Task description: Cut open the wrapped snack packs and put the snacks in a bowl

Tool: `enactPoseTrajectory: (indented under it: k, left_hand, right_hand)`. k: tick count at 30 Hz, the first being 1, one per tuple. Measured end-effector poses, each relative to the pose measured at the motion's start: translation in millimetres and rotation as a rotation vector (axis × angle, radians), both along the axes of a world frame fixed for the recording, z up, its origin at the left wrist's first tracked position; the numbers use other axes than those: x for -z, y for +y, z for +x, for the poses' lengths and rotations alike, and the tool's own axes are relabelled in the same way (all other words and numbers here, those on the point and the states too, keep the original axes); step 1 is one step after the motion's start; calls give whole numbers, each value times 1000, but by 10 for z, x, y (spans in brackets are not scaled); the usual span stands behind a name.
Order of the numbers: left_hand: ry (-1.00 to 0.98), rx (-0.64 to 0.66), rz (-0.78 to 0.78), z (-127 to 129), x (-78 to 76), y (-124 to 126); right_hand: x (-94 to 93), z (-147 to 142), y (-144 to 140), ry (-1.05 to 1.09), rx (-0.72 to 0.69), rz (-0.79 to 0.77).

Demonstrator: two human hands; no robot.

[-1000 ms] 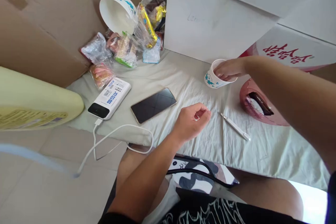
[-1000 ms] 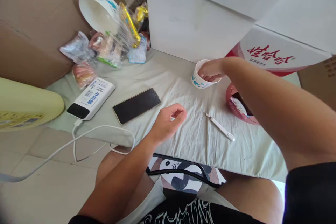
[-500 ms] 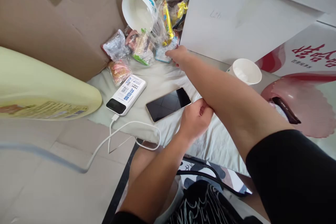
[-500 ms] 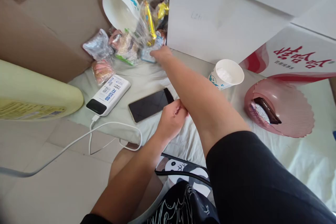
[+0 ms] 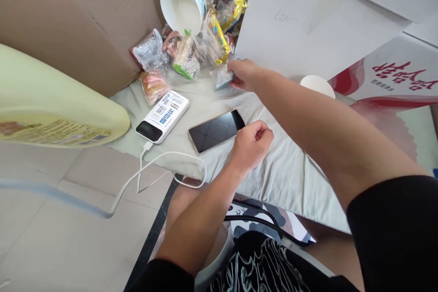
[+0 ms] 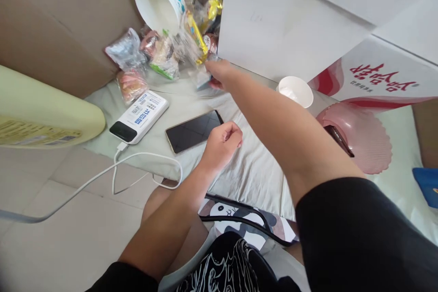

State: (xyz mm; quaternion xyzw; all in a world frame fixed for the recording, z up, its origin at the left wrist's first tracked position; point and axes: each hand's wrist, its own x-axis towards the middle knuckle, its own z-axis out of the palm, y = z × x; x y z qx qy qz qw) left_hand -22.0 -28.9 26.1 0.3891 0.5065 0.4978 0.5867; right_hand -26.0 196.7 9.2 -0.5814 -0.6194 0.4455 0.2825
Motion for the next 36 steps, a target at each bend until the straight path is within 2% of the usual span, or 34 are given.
enactPoseTrajectory:
  k: [1, 3, 6, 8, 10, 14, 17, 19, 21, 24, 27, 29, 32, 36]
  left_hand:
    - [5, -3, 10, 4, 7, 12]
    - [21, -3, 35, 21, 18, 45]
    - [90, -3, 44, 75, 40, 99]
    - [141, -10, 28, 134, 69, 121]
    - [106, 42, 7, 221, 112, 118]
    - [-181, 234, -11, 484, 206, 45]
    - [-224, 270, -40, 682, 256, -2]
    - [-208, 267, -69, 758, 279, 9]
    - [-163, 236, -76, 772, 294, 57]
    - [3, 201, -66, 722, 298, 162]
    - [161, 198, -70, 679, 294, 250]
    - [203, 202, -54, 679, 300, 286]
    - [249, 227, 8, 699, 335, 313]
    - [424, 265, 145, 725, 404, 303]
  right_hand:
    - [-68, 152, -61, -27, 21, -82]
    - [-223, 498, -236, -76, 81, -150]
    - [-415, 1062, -658, -19, 150, -122]
    - [-446, 1417, -1041, 82, 189, -94]
    - [-372, 1721, -1469, 205, 210, -63]
    - [-47, 2129, -2242, 463, 252, -49]
    - [115, 2339, -2579, 412, 221, -44]
    - [140, 2515, -2672, 259, 160, -13]
    - [144, 2739, -2692, 66, 158, 72]
    - [201, 3093, -2662, -287, 222, 254]
    - [310, 3328, -2640, -566, 181, 335]
    - [354, 3390, -2634, -649, 137, 341]
    - [331, 3390, -2622, -659, 111, 341]
    - [212, 3347, -2632, -695, 197, 247]
